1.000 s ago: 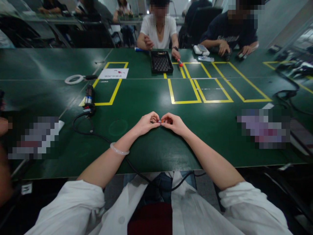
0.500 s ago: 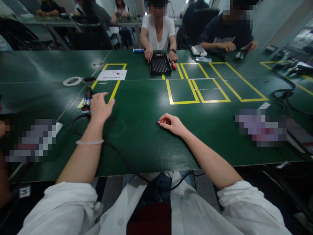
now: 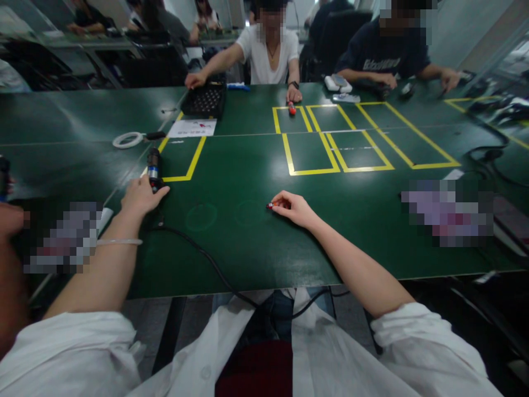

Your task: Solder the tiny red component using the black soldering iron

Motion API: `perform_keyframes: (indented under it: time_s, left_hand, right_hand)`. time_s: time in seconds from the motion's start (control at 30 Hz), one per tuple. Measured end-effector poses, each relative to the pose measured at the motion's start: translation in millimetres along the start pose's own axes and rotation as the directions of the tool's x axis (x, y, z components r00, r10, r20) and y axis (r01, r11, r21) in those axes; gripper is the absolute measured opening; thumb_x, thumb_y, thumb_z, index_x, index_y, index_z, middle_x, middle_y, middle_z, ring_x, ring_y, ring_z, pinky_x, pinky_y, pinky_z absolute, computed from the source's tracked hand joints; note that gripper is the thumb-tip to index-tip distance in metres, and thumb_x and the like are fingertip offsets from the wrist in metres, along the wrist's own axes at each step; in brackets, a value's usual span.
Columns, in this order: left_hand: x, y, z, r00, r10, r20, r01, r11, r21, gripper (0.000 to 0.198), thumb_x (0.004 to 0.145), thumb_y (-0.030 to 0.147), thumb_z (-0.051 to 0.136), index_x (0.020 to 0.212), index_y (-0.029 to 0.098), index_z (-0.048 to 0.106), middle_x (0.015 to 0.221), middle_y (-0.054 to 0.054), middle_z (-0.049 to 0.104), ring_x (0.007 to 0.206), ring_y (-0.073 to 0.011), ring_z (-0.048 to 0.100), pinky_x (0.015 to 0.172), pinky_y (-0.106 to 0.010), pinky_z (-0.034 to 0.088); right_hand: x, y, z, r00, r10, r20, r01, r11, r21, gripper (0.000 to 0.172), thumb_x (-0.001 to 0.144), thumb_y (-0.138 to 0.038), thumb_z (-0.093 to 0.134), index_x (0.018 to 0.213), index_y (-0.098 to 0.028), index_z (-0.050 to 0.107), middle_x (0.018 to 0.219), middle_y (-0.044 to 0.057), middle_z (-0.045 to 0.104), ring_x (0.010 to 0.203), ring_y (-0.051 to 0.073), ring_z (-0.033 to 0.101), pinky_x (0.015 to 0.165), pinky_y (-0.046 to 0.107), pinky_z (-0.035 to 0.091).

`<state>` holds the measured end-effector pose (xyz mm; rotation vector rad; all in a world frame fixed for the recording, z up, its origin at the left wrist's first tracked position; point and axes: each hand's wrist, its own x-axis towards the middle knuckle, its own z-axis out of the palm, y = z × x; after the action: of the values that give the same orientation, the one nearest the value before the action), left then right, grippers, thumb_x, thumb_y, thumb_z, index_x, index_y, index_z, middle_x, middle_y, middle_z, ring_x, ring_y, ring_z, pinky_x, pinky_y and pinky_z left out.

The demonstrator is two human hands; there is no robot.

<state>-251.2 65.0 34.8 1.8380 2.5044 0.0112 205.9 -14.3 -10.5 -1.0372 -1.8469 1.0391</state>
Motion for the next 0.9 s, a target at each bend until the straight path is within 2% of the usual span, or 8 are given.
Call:
perform_keyframes:
  time_s: [0.07,0.17,0.3,0.47,0.63,0.73,0.9]
  left_hand:
    - [1.4,-2.1,-0.8,1.0,0.021,0.015,-0.021,1.0,0.001,0.087,0.086,0.063,0.052,0.148,0.006,0.032,0.143,-0.025,0.042,0.119,-0.0361,0.048,0.088,-0.04,0.042]
    - [0.3,-0.9,-3.9,0.999,0.038,0.009,-0.038,0.999,0.018,0.082,0.084,0.056,0.059,0.144,0.004,0.038,0.137,-0.023,0.049,0.111,-0.0321,0.052,0.084,-0.035,0.043]
    - [-15.3,19.1,-9.5,0.999,0.05,-0.008,-0.049,0.998,0.026,0.075,0.083,0.054,0.059,0.137,0.004,0.046,0.127,-0.021,0.055,0.103,-0.0294,0.055,0.08,-0.035,0.044]
    - [-45.7,65.2,-7.4,0.995,0.087,-0.05,-0.085,0.996,0.037,0.073,0.083,0.056,0.056,0.137,0.007,0.048,0.127,-0.025,0.054,0.106,-0.0388,0.058,0.081,-0.044,0.046]
    - [-75.0,116.3,1.4,0.97,0.211,-0.119,-0.211,0.977,0.014,0.067,0.084,0.051,0.056,0.135,0.009,0.049,0.122,-0.026,0.056,0.108,-0.0408,0.057,0.082,-0.046,0.048]
    - [-95.2,147.4,4.0,0.942,0.314,-0.121,-0.315,0.949,0.008,0.064,0.086,0.049,0.054,0.136,0.01,0.048,0.121,-0.024,0.057,0.108,-0.0399,0.057,0.082,-0.045,0.049]
    - [-131.1,192.4,6.7,0.89,0.442,-0.112,-0.443,0.896,0.022,0.062,0.088,0.043,0.055,0.141,0.014,0.043,0.126,-0.018,0.056,0.109,-0.0327,0.059,0.087,-0.04,0.049]
  right_hand:
    - [0.0,-0.3,0.2,1.0,0.0,0.001,0.0,1.0,-0.002,0.022,0.083,-0.036,0.066,0.095,-0.017,0.064,0.078,0.0,0.063,0.066,0.012,0.053,0.064,0.026,0.044]
    - [0.2,-1.1,0.4,1.0,0.002,0.004,-0.002,1.0,-0.005,0.022,0.083,-0.036,0.066,0.094,-0.017,0.064,0.078,0.001,0.063,0.065,0.012,0.053,0.064,0.026,0.044]
    - [0.5,-2.5,0.4,1.0,0.005,0.005,-0.005,1.0,-0.011,0.021,0.083,-0.035,0.066,0.094,-0.017,0.064,0.078,0.001,0.064,0.066,0.012,0.054,0.064,0.026,0.044]
    - [0.6,-1.4,0.6,1.0,0.011,-0.001,-0.011,1.0,-0.028,0.021,0.084,-0.036,0.066,0.093,-0.017,0.064,0.077,0.001,0.064,0.066,0.013,0.055,0.065,0.027,0.044]
    - [0.7,1.2,0.7,1.0,0.003,-0.006,-0.003,1.0,-0.029,0.021,0.084,-0.036,0.065,0.094,-0.017,0.064,0.077,0.001,0.063,0.066,0.013,0.055,0.064,0.027,0.044]
    - [0.6,0.4,0.4,1.0,0.002,-0.012,-0.003,1.0,-0.028,0.02,0.084,-0.034,0.065,0.094,-0.017,0.063,0.077,0.001,0.063,0.066,0.013,0.055,0.064,0.026,0.044]
    - [0.6,-1.6,-0.1,1.0,-0.003,-0.02,0.002,0.999,-0.049,0.018,0.083,-0.033,0.064,0.091,-0.017,0.062,0.074,0.0,0.062,0.064,0.012,0.053,0.063,0.026,0.043]
